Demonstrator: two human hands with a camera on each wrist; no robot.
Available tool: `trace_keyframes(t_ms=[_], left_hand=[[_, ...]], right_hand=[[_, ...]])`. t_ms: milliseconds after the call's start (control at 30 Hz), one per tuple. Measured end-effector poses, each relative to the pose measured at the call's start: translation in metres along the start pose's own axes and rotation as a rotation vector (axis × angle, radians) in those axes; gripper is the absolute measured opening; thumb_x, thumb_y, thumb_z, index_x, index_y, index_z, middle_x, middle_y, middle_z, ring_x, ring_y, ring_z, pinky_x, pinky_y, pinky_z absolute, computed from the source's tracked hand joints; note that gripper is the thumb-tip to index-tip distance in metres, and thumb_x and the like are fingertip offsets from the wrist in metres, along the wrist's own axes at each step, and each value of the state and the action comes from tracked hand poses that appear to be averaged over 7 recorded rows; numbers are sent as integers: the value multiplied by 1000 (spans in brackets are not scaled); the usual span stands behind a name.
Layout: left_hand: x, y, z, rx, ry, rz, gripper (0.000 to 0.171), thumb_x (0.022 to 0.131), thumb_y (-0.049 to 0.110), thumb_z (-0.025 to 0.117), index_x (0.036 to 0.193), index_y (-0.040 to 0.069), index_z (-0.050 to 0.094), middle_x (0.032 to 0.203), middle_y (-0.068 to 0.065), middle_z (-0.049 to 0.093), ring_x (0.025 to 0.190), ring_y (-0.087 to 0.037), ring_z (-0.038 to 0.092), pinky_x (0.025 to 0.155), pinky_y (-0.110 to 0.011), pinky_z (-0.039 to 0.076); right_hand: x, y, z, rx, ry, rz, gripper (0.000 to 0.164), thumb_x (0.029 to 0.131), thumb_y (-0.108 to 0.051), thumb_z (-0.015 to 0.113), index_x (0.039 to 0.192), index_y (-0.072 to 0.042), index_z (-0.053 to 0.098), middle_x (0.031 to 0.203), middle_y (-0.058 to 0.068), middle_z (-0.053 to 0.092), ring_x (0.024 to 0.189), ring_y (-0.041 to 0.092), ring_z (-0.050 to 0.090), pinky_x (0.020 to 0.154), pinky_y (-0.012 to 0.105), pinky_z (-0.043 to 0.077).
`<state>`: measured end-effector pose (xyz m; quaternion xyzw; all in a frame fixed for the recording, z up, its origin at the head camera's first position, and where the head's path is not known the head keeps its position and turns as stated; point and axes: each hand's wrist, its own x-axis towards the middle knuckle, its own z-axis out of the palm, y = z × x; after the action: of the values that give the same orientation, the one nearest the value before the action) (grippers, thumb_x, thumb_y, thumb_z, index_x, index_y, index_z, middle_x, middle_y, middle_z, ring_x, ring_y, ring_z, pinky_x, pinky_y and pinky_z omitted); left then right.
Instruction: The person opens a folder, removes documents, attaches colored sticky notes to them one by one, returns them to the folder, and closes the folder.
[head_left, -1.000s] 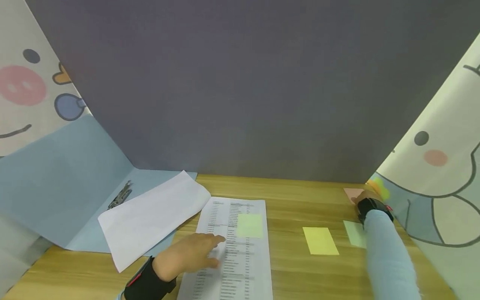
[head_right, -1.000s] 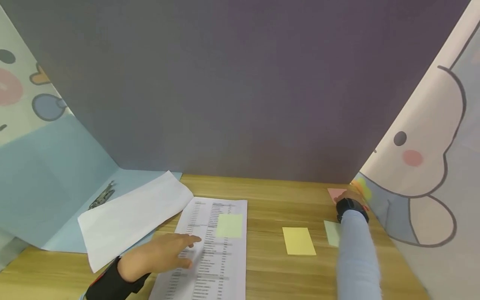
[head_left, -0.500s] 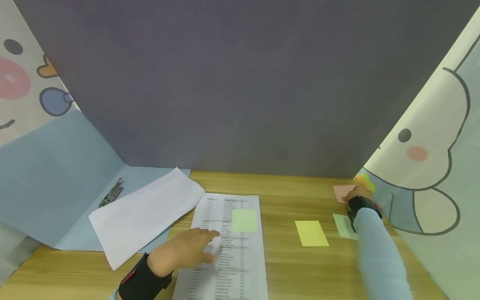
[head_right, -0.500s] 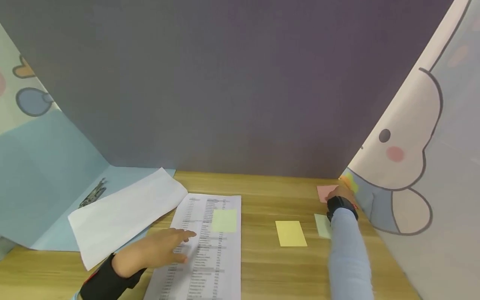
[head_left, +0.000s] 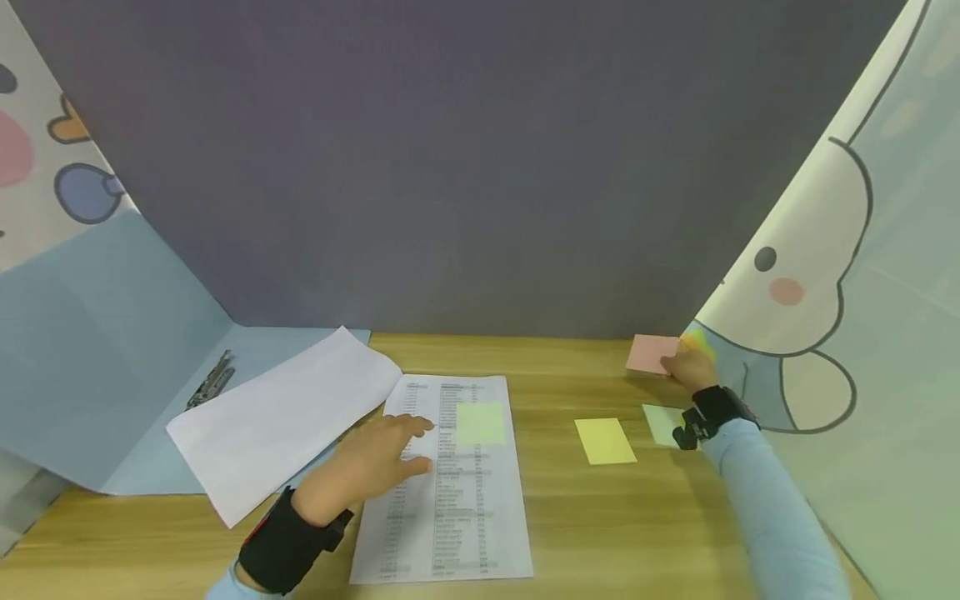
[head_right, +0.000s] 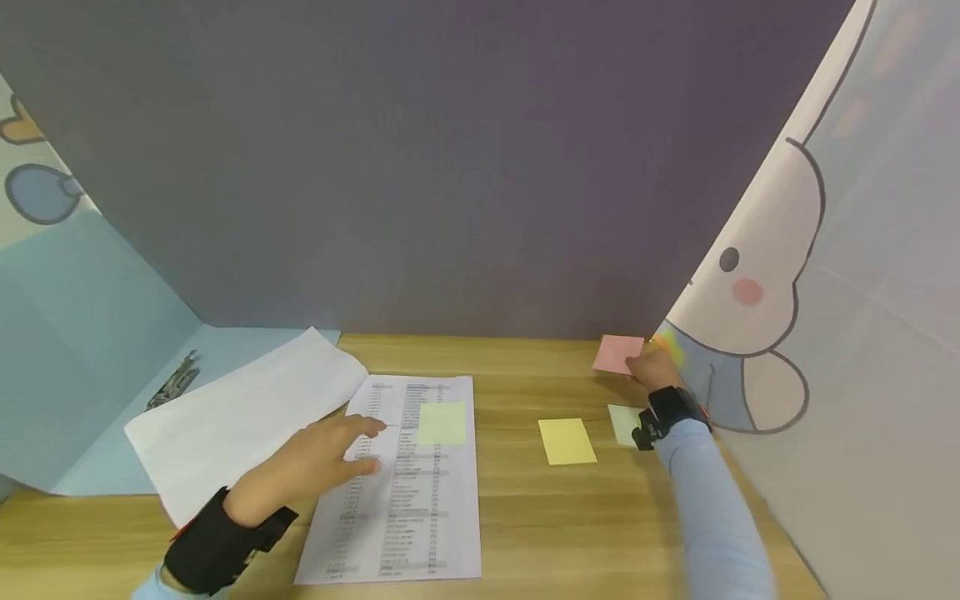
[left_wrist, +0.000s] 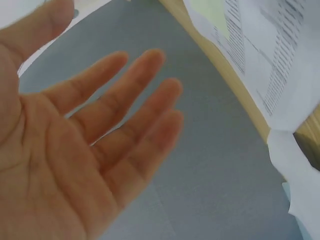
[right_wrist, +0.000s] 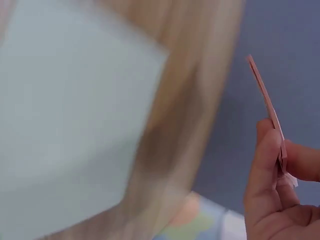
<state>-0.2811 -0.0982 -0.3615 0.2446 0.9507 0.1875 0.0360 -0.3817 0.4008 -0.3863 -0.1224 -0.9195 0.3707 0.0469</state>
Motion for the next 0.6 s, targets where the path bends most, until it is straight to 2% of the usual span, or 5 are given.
trace_keyframes(t_ms=[67,167,367,500,600], left_hand=[[0,0,1,-29,27,15,47,81,35,67,123,16,56,110,2,64,106,-22,58,84,-41,47],[8,4,7,-127,50,42,40,84,33,65,120,17,58,106,4,65,102,-21,59,81,-39,47],[32,13,20,-396,52,93,30,89,25,59,116,14,60,99,1,69,96,-21,62,77,-38,49],[46,15,24,-412,46,85,34,90,30,57,119,13,60,101,-1,69,99,-21,63,80,-38,50],[56,15,26,-403,28,64,38,90,33,56,121,11,59,104,-4,68,98,-22,63,79,-38,50]], right_hand=[[-14,-16,5,138,-29,-34,27,91,-16,49,86,7,63,63,-11,57,59,7,59,59,20,49],[-38,-40,13,226,-57,-104,29,92,-18,53,98,10,59,72,-10,54,65,5,55,64,21,50],[-76,-84,51,343,-247,-138,21,93,-24,53,90,-3,51,82,-5,48,80,8,52,80,27,49],[-97,-110,86,400,-321,-141,23,92,-20,54,96,2,49,93,4,50,84,13,55,87,40,48],[-111,-124,107,451,-354,-139,25,91,-16,55,100,6,49,98,8,51,83,13,56,87,42,48]])
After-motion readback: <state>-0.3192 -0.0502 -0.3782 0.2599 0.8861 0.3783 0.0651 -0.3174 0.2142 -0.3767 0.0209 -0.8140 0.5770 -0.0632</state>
